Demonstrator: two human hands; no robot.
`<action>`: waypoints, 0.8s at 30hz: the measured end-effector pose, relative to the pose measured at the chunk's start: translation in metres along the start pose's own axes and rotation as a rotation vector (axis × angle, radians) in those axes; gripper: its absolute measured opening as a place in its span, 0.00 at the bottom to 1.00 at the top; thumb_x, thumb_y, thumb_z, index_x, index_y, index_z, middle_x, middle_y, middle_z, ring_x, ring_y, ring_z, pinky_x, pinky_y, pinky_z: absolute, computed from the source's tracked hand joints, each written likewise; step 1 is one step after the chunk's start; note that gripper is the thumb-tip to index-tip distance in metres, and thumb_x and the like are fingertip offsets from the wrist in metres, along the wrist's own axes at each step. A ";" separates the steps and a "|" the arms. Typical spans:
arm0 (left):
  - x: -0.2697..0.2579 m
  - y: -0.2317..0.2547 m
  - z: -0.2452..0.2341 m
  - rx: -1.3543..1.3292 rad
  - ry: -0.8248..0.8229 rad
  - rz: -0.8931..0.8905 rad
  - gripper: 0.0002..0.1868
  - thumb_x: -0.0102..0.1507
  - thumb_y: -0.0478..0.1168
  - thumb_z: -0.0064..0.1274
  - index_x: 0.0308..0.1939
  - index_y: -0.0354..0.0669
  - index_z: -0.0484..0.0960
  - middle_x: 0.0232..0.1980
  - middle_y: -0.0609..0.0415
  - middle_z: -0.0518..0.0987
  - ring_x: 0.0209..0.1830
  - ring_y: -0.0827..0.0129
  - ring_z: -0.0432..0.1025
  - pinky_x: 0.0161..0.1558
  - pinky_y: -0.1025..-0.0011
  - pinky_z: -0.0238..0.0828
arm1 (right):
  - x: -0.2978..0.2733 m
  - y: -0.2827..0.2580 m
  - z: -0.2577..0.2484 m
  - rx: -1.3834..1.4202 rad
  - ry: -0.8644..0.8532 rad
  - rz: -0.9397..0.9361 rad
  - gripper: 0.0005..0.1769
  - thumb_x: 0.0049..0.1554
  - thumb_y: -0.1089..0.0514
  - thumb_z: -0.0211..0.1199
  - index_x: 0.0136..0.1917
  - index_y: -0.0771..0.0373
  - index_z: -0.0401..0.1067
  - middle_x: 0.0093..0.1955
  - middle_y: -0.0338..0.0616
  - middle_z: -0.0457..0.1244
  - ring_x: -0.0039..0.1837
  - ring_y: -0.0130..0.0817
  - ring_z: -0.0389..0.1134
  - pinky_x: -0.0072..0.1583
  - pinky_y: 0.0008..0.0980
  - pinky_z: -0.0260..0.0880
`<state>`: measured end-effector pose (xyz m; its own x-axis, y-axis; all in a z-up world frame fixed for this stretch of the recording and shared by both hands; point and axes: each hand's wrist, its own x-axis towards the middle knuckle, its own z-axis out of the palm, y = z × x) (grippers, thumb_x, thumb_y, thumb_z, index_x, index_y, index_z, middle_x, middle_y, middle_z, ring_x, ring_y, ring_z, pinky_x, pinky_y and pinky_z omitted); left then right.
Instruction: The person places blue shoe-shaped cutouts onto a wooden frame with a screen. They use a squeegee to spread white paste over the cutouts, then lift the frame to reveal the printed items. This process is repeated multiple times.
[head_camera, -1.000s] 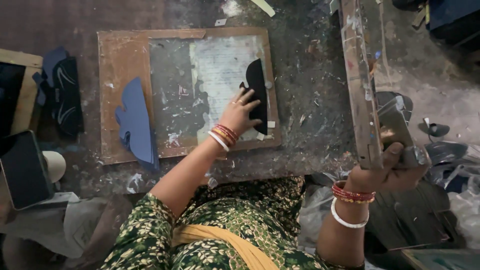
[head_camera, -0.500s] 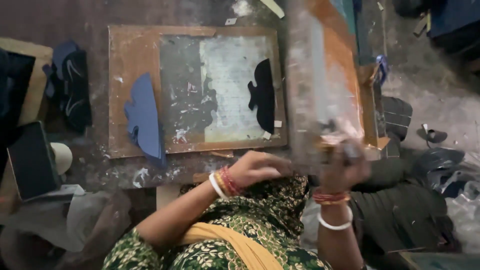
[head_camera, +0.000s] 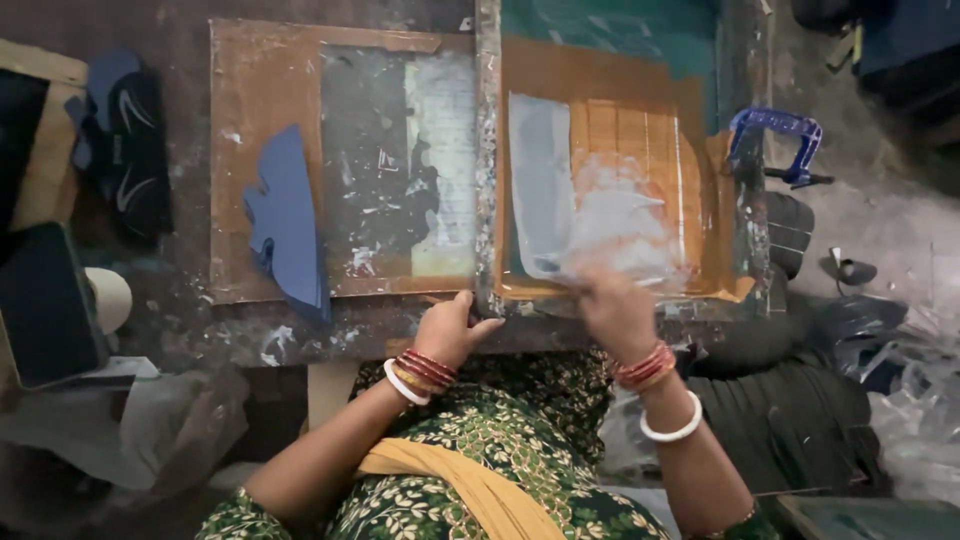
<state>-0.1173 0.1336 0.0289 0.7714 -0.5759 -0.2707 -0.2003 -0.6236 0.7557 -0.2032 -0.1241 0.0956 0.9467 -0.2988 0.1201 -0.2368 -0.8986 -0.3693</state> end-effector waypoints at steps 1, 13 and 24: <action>0.002 0.000 0.000 0.049 -0.019 -0.017 0.28 0.57 0.59 0.64 0.36 0.35 0.76 0.29 0.41 0.82 0.32 0.46 0.78 0.36 0.53 0.74 | 0.006 -0.003 0.005 0.006 -0.076 -0.029 0.13 0.55 0.58 0.62 0.54 0.55 0.77 0.46 0.52 0.70 0.47 0.54 0.71 0.47 0.48 0.70; 0.013 0.010 -0.027 0.288 -0.094 0.015 0.30 0.54 0.66 0.62 0.33 0.41 0.81 0.32 0.41 0.82 0.36 0.45 0.78 0.40 0.50 0.74 | 0.232 -0.004 0.022 -0.016 -0.136 -0.273 0.20 0.57 0.58 0.58 0.62 0.53 0.77 0.56 0.51 0.70 0.56 0.55 0.70 0.54 0.50 0.70; 0.023 0.002 -0.023 0.259 -0.194 0.015 0.32 0.53 0.69 0.61 0.31 0.41 0.82 0.32 0.42 0.82 0.36 0.45 0.77 0.40 0.49 0.73 | 0.126 -0.020 0.037 0.068 -0.013 -0.365 0.25 0.52 0.68 0.65 0.61 0.51 0.78 0.62 0.44 0.70 0.59 0.44 0.72 0.58 0.39 0.72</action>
<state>-0.0861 0.1319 0.0380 0.6426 -0.6608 -0.3879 -0.3773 -0.7135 0.5904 -0.0708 -0.1318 0.0837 0.9689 0.0422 0.2439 0.1318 -0.9219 -0.3643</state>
